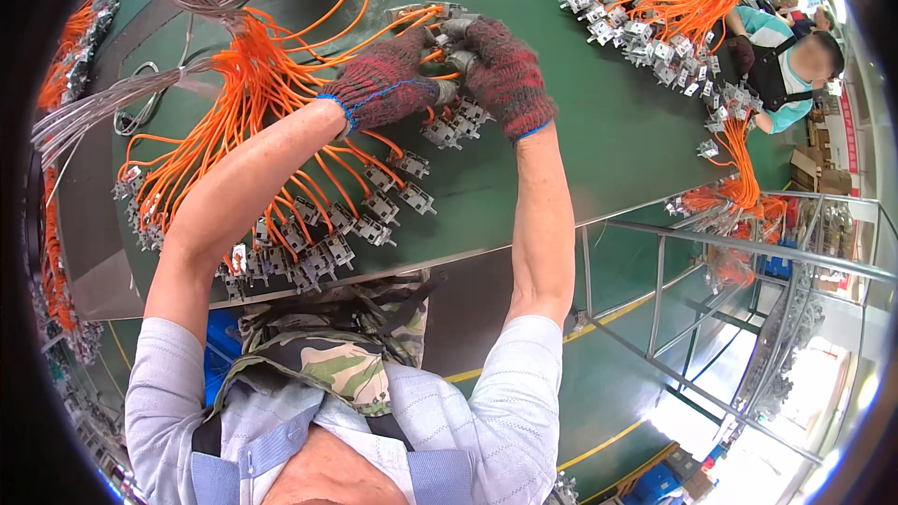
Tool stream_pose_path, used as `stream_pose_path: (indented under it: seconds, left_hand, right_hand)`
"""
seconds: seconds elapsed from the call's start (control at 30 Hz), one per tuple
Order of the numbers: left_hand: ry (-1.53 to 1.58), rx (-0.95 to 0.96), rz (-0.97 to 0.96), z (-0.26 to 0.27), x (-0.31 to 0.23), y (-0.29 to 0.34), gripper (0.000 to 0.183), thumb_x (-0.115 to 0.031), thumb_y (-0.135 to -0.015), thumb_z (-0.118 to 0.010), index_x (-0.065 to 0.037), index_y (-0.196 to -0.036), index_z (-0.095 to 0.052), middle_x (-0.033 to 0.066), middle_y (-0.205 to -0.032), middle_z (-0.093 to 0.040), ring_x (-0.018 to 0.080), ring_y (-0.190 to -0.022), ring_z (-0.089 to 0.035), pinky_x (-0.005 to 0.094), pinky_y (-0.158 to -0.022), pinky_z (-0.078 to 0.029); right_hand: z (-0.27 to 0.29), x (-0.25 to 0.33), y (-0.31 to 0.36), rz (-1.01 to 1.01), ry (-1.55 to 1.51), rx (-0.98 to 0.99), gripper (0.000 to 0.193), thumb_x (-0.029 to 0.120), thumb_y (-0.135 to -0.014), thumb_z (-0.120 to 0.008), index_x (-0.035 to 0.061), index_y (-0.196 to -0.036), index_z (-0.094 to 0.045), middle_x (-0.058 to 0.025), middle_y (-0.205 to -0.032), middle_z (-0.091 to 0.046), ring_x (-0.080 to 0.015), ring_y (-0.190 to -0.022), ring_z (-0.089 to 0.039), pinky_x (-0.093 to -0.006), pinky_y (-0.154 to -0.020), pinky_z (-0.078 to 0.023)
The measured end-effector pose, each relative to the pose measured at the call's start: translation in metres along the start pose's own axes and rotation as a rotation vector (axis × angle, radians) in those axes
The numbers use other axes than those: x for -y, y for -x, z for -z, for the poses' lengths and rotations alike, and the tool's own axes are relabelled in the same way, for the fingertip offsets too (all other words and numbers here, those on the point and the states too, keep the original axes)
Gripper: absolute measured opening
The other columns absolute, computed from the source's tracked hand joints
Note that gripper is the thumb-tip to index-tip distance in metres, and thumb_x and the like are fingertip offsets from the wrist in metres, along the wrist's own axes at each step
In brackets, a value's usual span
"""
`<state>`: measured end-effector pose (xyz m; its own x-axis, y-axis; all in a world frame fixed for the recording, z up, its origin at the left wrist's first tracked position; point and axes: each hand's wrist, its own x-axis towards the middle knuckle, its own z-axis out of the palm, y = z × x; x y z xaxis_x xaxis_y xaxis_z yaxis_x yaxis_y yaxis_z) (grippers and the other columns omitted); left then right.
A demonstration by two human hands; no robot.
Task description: The person is assembling and testing electrical wiring harnesses on an assembly line conveyor.
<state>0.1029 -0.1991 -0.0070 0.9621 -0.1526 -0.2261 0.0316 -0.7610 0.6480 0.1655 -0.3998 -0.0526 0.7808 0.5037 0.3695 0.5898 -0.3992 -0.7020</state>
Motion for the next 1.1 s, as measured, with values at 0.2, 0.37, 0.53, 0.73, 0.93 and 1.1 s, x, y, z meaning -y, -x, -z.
stream_pose_path:
  seconds: [0.2,0.37,0.53,0.73,0.93,1.1]
  left_hand:
    - [0.078,0.035,0.047,-0.001,0.013,-0.018,0.084,-0.045,-0.087,-0.079,0.001,-0.15,-0.048,0.026,-0.14,-0.065,0.0366,-0.125,-0.067,0.046,-0.102,-0.053]
    - [0.42,0.246,0.019,-0.002,0.031,-0.025,0.077,-0.03,-0.09,-0.078,0.001,-0.153,-0.045,0.0165,-0.126,-0.069,0.0202,-0.102,-0.07,0.0348,-0.085,-0.058]
    - [0.579,0.417,0.039,0.004,0.035,-0.019,0.063,-0.03,-0.094,-0.075,-0.004,-0.148,-0.054,0.0062,-0.106,-0.071,0.0089,-0.077,-0.064,0.0287,-0.067,-0.055]
    - [0.646,0.459,-0.005,-0.01,0.046,-0.018,0.049,-0.03,-0.095,-0.075,-0.005,-0.137,-0.066,0.0044,-0.104,-0.075,0.006,-0.071,-0.061,0.0264,-0.062,-0.051]
    - [0.385,0.143,-0.157,-0.03,0.046,-0.008,0.062,-0.024,-0.089,-0.081,-0.003,-0.143,-0.061,0.0124,-0.118,-0.073,0.0193,-0.109,-0.068,0.0378,-0.095,-0.057]
    - [0.015,-0.365,-0.498,-0.015,0.037,-0.003,0.063,-0.026,-0.088,-0.082,-0.003,-0.141,-0.057,0.0193,-0.127,-0.069,0.0386,-0.113,-0.069,0.0488,-0.096,-0.055]
  right_hand:
    - [0.002,-0.006,-0.008,0.018,0.07,-0.001,0.037,0.005,-0.088,-0.081,0.0113,-0.124,-0.075,-0.0118,-0.121,-0.074,-0.0314,-0.109,-0.074,-0.0399,-0.093,-0.06]
    - [0.005,-0.01,-0.011,-0.042,0.041,0.06,0.034,0.013,-0.091,-0.08,0.0106,-0.125,-0.075,-0.0122,-0.12,-0.074,-0.0325,-0.109,-0.073,-0.0411,-0.095,-0.059]
    - [0.008,-0.009,-0.011,-0.089,0.087,0.174,0.034,0.02,-0.093,-0.078,0.0108,-0.126,-0.075,-0.0129,-0.119,-0.074,-0.0339,-0.108,-0.073,-0.0429,-0.097,-0.058]
    - [-0.013,-0.017,0.021,-0.378,0.086,0.161,0.029,0.02,-0.101,-0.067,0.0056,-0.125,-0.074,-0.0189,-0.113,-0.077,-0.0295,-0.107,-0.074,-0.0403,-0.094,-0.059]
    - [-0.023,-0.008,0.047,-0.336,0.446,0.044,0.038,0.032,-0.102,-0.059,0.0069,-0.128,-0.07,-0.0236,-0.128,-0.07,-0.0426,-0.119,-0.067,-0.0494,-0.102,-0.053]
    - [-0.018,0.012,0.048,-0.425,0.464,0.103,0.042,0.037,-0.102,-0.058,0.0076,-0.13,-0.069,-0.022,-0.129,-0.07,-0.043,-0.121,-0.066,-0.0489,-0.105,-0.052]
